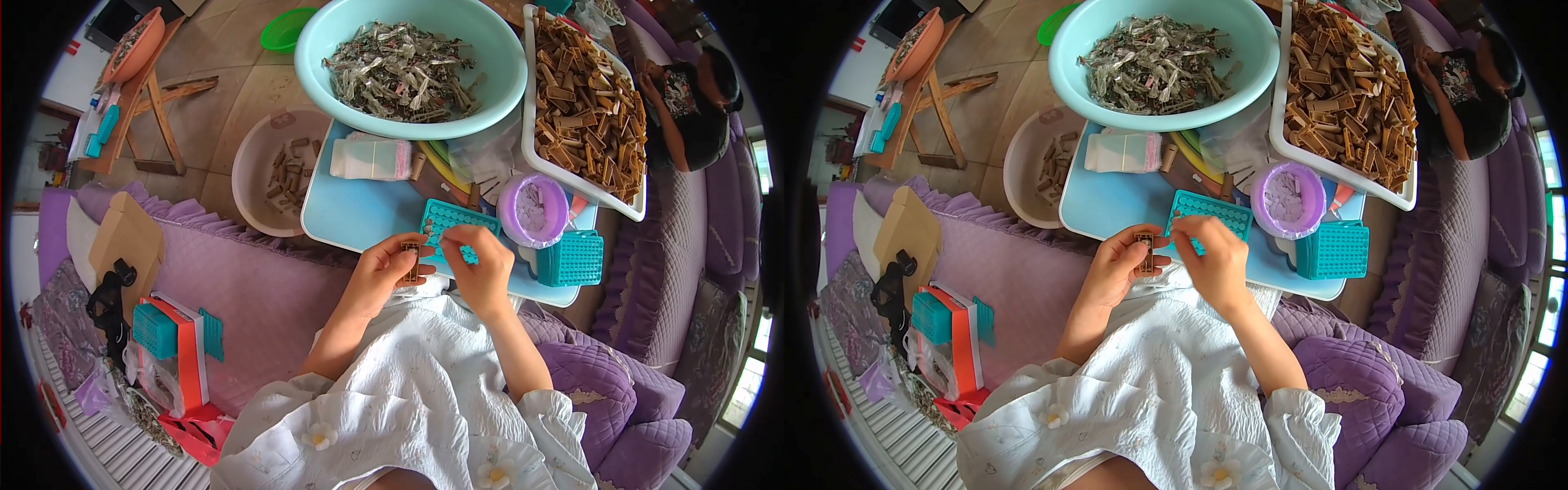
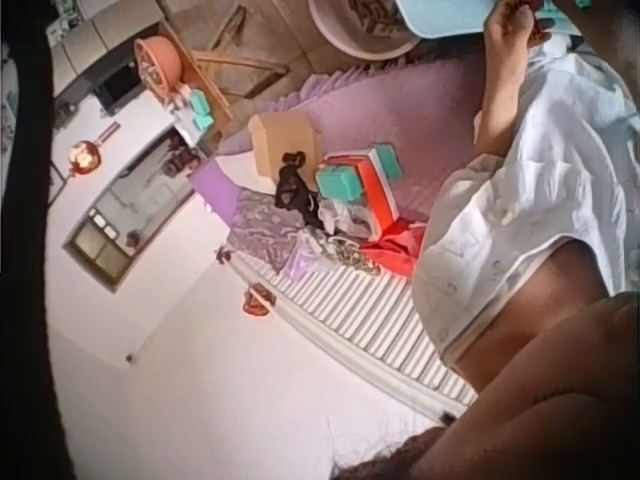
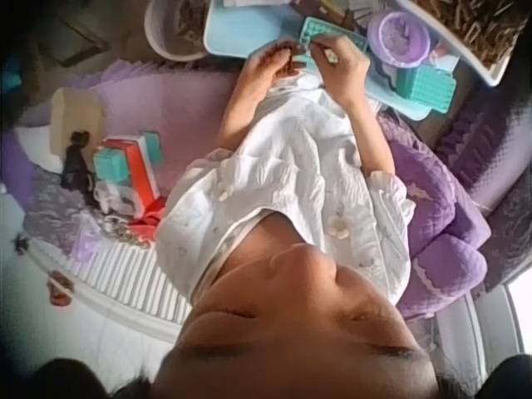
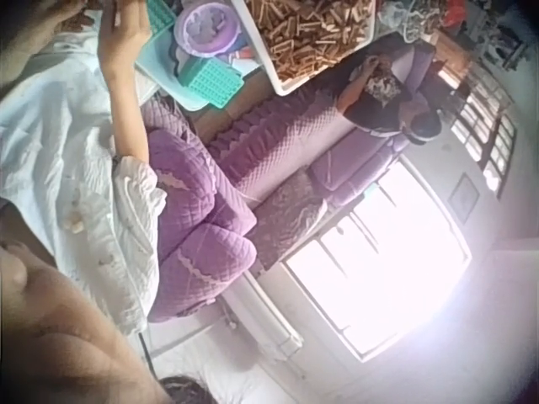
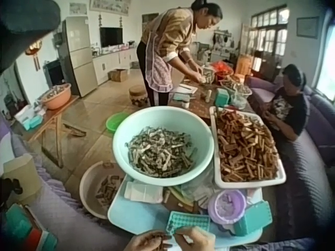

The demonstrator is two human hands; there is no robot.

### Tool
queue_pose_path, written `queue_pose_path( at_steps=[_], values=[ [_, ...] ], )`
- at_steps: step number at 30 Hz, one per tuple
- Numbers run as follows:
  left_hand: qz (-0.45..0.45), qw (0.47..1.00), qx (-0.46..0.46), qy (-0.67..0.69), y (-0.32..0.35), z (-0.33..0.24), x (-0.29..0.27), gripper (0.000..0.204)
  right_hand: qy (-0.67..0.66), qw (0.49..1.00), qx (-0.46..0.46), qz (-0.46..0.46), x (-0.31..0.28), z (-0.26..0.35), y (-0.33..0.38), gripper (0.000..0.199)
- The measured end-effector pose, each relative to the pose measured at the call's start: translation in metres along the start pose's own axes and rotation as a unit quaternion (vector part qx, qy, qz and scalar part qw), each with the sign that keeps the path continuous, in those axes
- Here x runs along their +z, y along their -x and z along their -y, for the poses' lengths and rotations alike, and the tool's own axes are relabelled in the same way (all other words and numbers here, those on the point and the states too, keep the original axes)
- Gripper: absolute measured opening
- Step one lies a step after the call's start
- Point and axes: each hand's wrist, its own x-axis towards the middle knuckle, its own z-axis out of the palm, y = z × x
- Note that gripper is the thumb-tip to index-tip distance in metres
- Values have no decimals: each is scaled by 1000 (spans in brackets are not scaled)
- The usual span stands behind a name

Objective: The person places small components into a grid tray by hand for sorting or packaging.

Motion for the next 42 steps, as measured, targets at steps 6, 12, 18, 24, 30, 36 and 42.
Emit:
queue_pose_path(
  at_steps=[6, 12, 18, 24, 30, 36, 42],
  values=[
    [12, 1000, 6, -6, 1, 4, 11, 30, 9, 989, -147, 30, -4, 4, 11, 26],
    [46, 998, 19, -25, 0, 5, 20, 27, 30, 986, -164, 16, -10, 4, 13, 25],
    [46, 996, 11, -72, -2, 8, 22, 27, 28, 992, -108, 65, -21, 6, 13, 18],
    [55, 987, 5, -151, -7, 7, 25, 27, 31, 990, -56, 124, -32, 6, 12, 14],
    [87, 966, 0, -242, -13, 9, 31, 25, 20, 978, 49, 204, -49, 5, 8, 19],
    [129, 962, -61, -233, -17, 12, 43, 23, 35, 949, 103, 295, -68, 7, -11, 30],
    [133, 978, -119, -104, -27, 19, 38, 23, 57, 950, 67, 301, -81, -13, -24, 27]
  ],
)
